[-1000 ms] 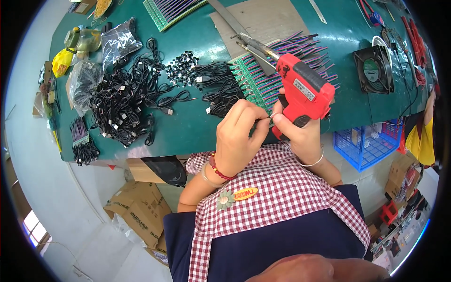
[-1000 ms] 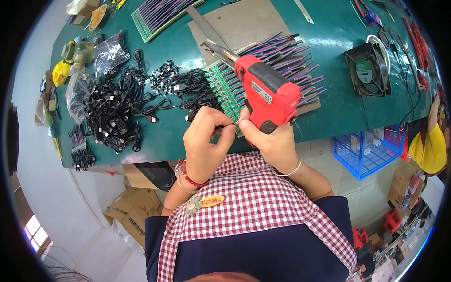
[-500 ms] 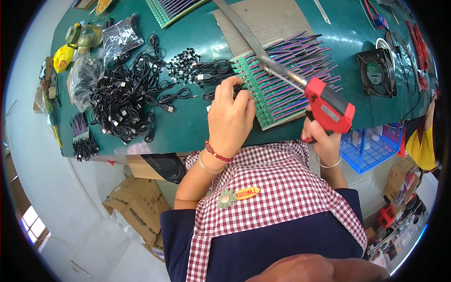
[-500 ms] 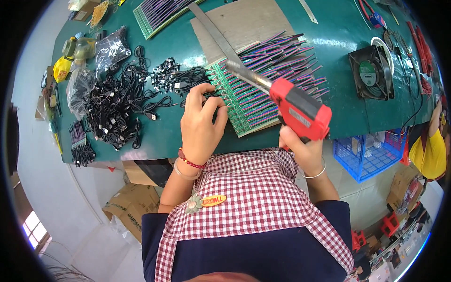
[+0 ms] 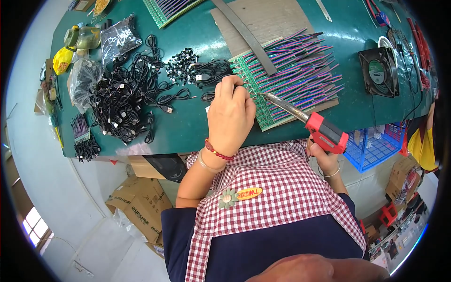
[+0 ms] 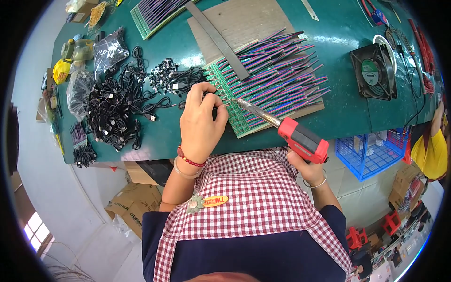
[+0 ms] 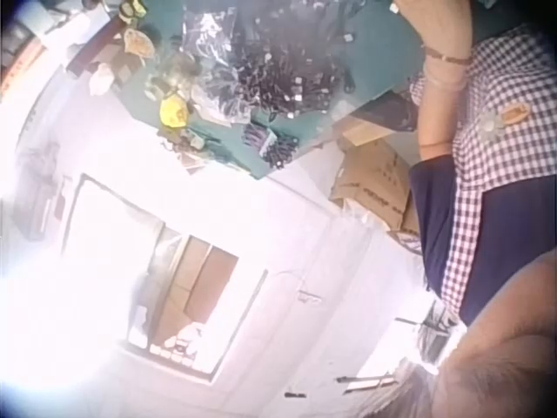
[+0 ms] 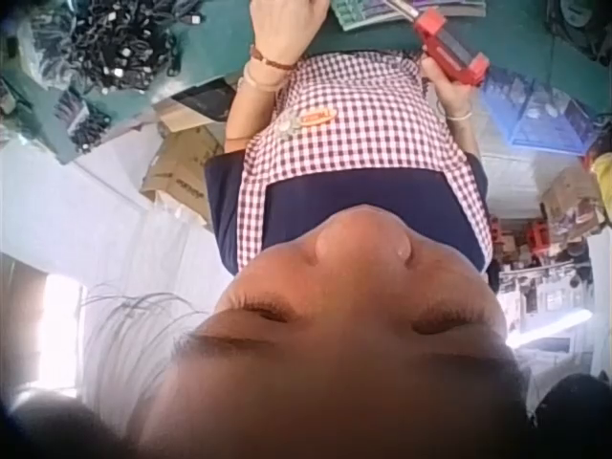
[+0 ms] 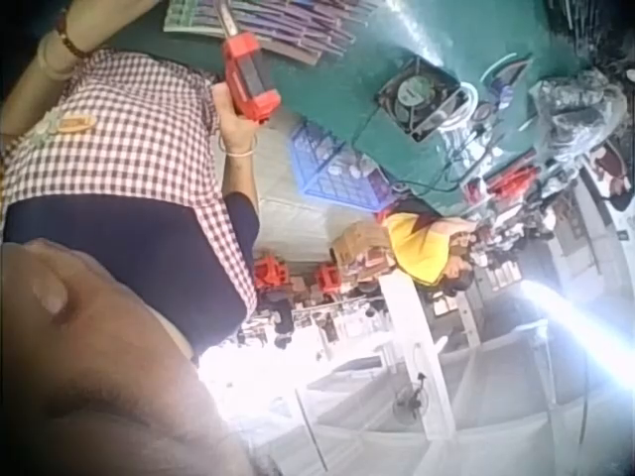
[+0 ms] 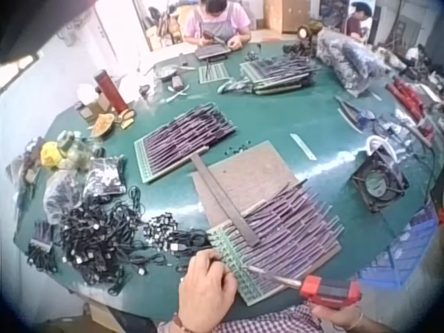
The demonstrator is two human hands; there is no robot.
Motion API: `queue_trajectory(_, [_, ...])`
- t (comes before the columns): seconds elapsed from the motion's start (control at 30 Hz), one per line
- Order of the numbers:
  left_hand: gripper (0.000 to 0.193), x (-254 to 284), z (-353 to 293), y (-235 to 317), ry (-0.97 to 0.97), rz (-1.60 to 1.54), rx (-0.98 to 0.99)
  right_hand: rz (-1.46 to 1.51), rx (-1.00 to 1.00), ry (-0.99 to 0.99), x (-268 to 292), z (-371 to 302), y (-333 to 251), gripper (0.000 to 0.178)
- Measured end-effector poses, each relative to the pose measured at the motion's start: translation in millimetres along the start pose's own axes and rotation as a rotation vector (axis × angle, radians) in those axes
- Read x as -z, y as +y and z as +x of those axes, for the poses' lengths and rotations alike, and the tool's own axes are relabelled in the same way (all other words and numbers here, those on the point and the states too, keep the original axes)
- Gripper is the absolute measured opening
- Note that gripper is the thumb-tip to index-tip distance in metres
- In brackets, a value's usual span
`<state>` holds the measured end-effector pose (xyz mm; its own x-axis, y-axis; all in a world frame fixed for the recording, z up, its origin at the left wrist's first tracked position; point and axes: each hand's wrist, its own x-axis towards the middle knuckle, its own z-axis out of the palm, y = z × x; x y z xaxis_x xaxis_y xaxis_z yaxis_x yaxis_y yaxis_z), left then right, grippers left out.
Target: The person solders colored wires onto a green electronic circuit board using a red soldering iron.
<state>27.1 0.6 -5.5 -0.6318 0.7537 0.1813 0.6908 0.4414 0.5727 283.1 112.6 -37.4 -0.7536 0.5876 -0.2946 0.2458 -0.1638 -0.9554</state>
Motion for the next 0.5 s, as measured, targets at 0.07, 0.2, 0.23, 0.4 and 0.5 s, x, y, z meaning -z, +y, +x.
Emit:
queue_trajectory(0.07, [0.011,-1,0,0,0.006,-0.003,0.005,0.032,-0.034,-0.018,7,-3,6,0.02])
queue_trajectory(0.2, [0.011,-1,-1,2,0.014,-0.016,0.026,0.034,-0.074,-0.025,9,-4,8,0.025])
queue_trajectory(0.23, [0.011,-1,-1,2,0.014,-0.015,0.027,0.034,-0.074,-0.026,9,-4,8,0.025])
queue_trajectory(0.4, [0.011,-1,0,2,0.014,-0.005,0.015,0.098,-0.019,0.001,4,-5,2,0.027])
queue_trajectory(0.5, [0.011,0,1,4,0.002,-0.006,0.045,0.12,-0.034,0.039,2,-7,-1,0.028])
